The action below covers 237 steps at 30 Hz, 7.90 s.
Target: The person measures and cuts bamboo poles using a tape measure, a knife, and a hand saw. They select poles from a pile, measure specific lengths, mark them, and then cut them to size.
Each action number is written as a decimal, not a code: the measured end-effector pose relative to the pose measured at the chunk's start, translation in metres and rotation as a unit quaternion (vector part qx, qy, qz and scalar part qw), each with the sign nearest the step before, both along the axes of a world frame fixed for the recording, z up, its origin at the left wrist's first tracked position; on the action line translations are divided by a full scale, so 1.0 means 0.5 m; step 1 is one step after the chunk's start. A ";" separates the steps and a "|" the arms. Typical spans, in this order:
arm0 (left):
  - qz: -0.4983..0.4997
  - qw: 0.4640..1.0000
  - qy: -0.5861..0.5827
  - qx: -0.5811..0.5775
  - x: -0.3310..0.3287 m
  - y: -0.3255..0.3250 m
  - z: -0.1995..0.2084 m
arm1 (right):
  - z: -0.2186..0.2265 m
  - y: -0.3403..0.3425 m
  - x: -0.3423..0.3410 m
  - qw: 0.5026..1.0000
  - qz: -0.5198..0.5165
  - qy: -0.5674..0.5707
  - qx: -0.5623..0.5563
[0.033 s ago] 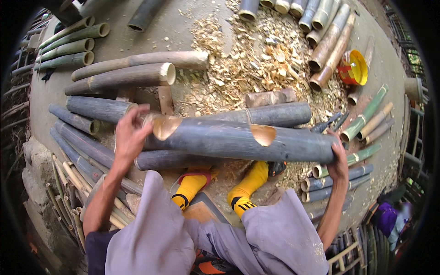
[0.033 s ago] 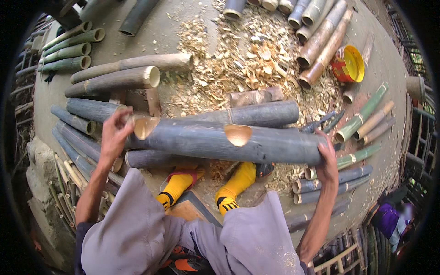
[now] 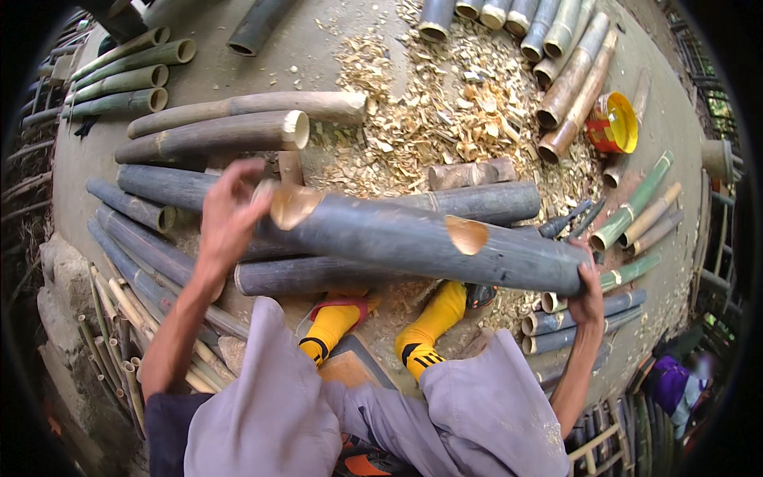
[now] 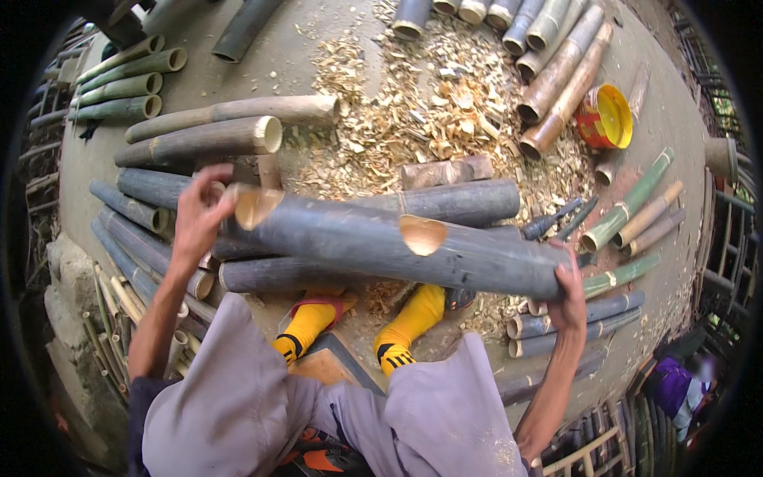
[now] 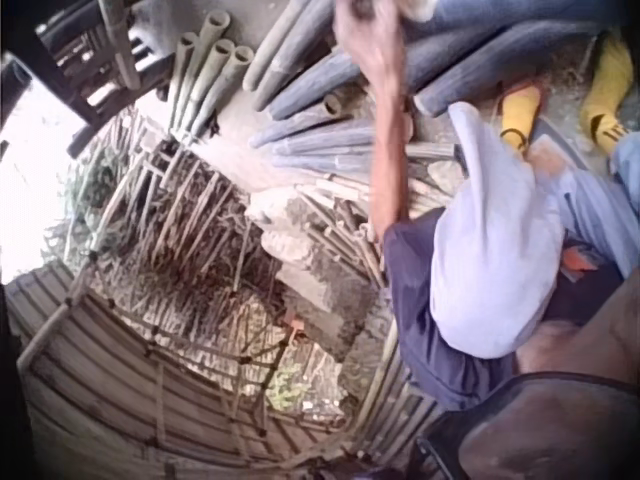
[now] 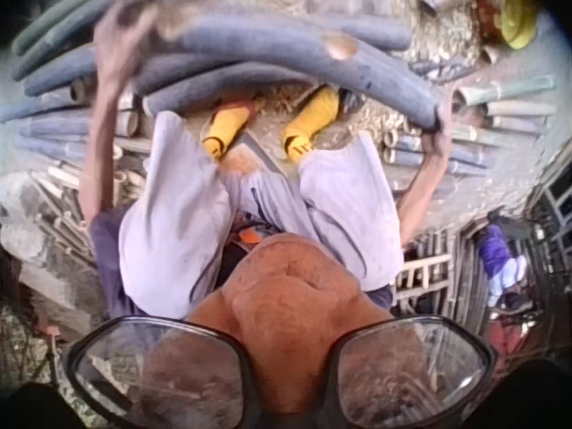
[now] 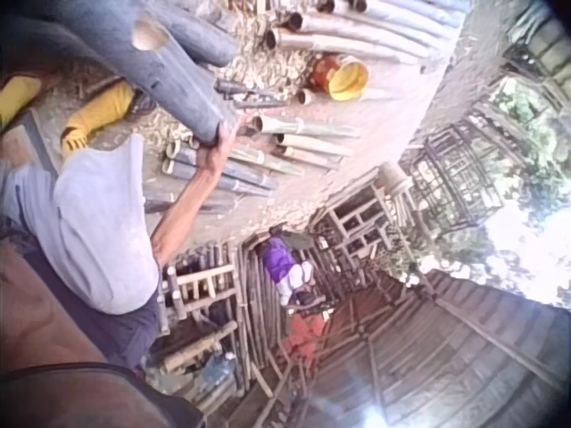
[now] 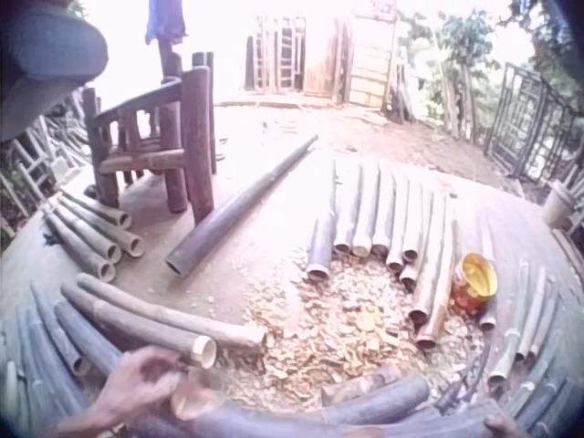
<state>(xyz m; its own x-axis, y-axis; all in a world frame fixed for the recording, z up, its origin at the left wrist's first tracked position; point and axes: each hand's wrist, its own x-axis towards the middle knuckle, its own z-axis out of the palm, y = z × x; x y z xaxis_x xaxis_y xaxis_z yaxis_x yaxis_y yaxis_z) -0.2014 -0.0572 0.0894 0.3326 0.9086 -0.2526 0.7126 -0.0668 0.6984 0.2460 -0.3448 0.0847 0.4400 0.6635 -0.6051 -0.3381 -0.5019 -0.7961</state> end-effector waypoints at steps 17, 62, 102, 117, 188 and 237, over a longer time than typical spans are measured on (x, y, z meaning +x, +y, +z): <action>-0.185 0.967 -0.131 0.115 0.169 -0.178 -0.159 | -0.100 0.300 -0.146 0.947 -0.193 0.196 0.166; -0.207 0.966 0.130 0.087 0.102 -0.216 -0.146 | -0.091 0.446 -0.132 0.917 0.225 -0.328 0.027; -0.419 0.896 0.129 -0.071 0.160 -0.097 -0.174 | -0.322 0.019 -0.346 0.852 0.044 -0.520 -0.041; -0.365 0.910 0.168 0.104 0.162 -0.195 -0.245 | -0.260 -0.200 -0.274 0.877 0.244 -0.381 -0.164; 0.377 0.865 -0.322 -0.073 -0.237 -0.081 -0.272 | -0.122 0.079 -0.412 0.998 0.035 0.004 -0.048; -0.683 0.697 -0.118 -0.183 0.773 -0.259 -0.217 | -0.268 -0.205 0.225 0.791 -0.081 -0.520 -0.311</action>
<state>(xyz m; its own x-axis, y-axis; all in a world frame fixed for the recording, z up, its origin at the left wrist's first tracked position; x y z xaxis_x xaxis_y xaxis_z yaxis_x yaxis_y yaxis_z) 0.1851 -0.1867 -0.0191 0.8963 -0.4070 -0.1760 0.0214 -0.3569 0.9339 0.3586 -0.4475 -0.0492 0.9636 0.2633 -0.0474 0.2375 -0.9235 -0.3012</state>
